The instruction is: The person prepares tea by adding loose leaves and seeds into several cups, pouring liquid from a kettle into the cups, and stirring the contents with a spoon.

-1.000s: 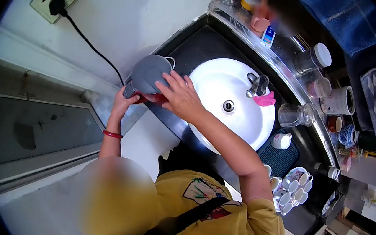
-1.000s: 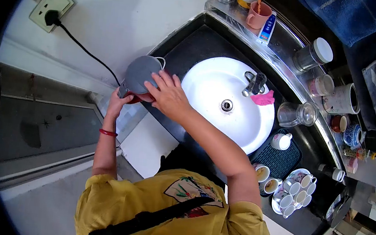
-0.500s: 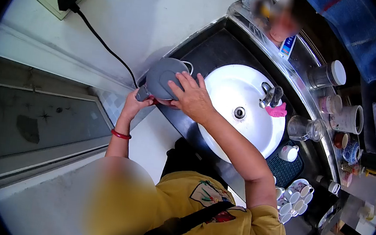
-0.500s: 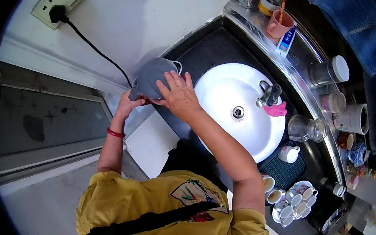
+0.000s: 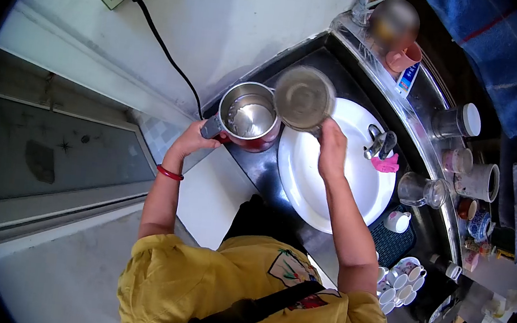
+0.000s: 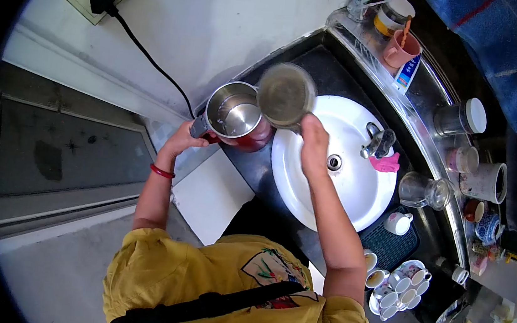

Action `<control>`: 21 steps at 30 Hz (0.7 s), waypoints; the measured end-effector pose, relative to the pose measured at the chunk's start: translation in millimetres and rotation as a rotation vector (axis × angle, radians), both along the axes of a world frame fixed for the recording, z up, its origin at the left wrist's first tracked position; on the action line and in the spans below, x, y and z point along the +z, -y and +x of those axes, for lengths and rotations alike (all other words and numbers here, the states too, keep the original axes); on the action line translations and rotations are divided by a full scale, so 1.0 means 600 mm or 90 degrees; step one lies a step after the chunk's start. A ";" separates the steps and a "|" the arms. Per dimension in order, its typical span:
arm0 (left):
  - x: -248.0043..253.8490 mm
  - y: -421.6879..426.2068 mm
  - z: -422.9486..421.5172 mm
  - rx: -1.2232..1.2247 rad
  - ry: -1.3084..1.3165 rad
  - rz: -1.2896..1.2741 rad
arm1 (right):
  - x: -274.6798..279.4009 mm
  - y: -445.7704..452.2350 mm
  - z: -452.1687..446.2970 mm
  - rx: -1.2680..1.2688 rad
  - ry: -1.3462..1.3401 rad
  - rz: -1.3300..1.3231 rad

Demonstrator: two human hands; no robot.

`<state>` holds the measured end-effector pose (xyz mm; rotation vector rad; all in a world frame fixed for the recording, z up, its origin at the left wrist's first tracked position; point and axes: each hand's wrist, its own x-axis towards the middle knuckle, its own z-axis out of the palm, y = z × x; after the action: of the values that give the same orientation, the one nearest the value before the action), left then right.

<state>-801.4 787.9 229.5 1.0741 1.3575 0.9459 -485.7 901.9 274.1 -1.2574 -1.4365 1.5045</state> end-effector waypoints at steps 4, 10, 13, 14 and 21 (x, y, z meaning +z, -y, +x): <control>-0.018 -0.005 -0.018 -0.091 -0.034 0.040 | -0.062 0.067 0.095 -0.149 -0.309 -0.124; -0.050 -0.008 -0.014 -0.010 -0.071 0.027 | -0.190 0.215 0.266 -0.424 -0.377 -0.275; -0.034 -0.005 0.008 0.076 -0.028 0.046 | -0.235 0.253 0.328 -0.547 -0.414 -0.319; -0.042 -0.001 0.007 0.106 0.013 0.037 | -0.245 0.251 0.342 -0.600 -0.416 -0.322; -0.071 -0.017 0.034 0.160 0.077 0.063 | -0.317 0.165 0.417 -0.700 -0.504 -0.338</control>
<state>-780.8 798.2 187.0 0.9174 1.3776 1.2546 -235.3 803.1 83.9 -1.1772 0.2217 1.2992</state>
